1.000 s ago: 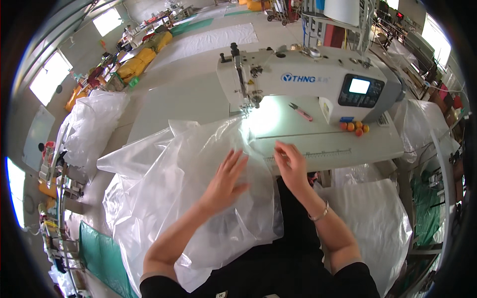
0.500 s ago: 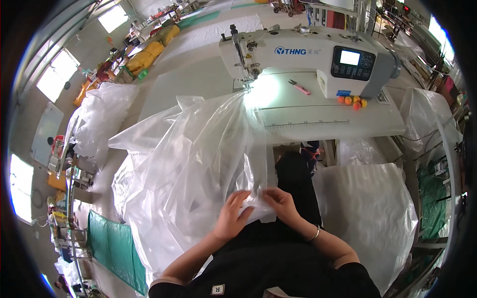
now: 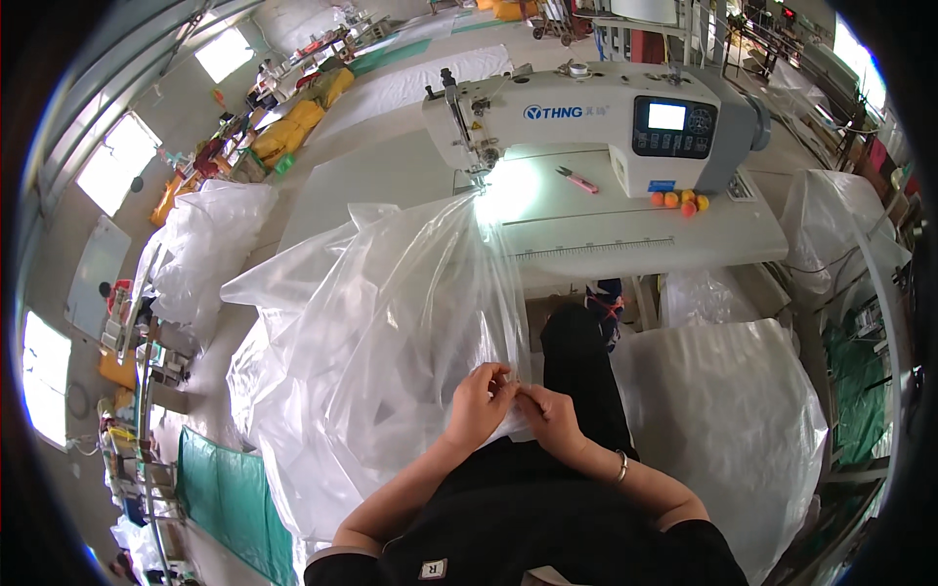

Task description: The person aligns and sews large white plastic sheets using an industrial sewing machine. They repeatedly fold edges, guide the material under the needle, and trim excess plastic with scissors throughout the process.

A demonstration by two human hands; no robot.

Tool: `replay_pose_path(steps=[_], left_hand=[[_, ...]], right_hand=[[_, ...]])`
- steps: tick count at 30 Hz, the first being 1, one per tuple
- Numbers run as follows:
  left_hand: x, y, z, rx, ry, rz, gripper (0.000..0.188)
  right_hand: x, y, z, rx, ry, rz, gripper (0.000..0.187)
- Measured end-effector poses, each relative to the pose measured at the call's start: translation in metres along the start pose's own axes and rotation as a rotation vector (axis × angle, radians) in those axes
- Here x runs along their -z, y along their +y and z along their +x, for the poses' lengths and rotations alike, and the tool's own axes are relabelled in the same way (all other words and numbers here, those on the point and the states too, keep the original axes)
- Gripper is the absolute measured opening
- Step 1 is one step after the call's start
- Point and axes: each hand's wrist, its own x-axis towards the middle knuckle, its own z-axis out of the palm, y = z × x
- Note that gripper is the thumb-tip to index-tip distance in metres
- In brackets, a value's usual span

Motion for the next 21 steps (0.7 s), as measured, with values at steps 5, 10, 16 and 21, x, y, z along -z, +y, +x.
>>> replay_pose_path(steps=[5, 10, 16, 21], left_hand=[[0.002, 0.002, -0.004, 0.047, -0.015, -0.12, 0.014], [0.018, -0.006, -0.007, 0.107, -0.055, -0.092, 0.011], [0.038, 0.021, 0.002, -0.122, -0.104, 0.015, 0.014], [0.033, 0.022, 0.0, 0.083, -0.138, -0.123, 0.016]], right_hand=[[-0.001, -0.002, 0.0, -0.007, -0.037, 0.073, 0.02], [0.0, -0.019, 0.005, 0.202, 0.017, -0.061, 0.03], [0.0, -0.034, 0.008, 0.315, -0.059, -0.424, 0.036], [0.0, -0.033, 0.013, 0.438, -0.109, -0.416, 0.025]])
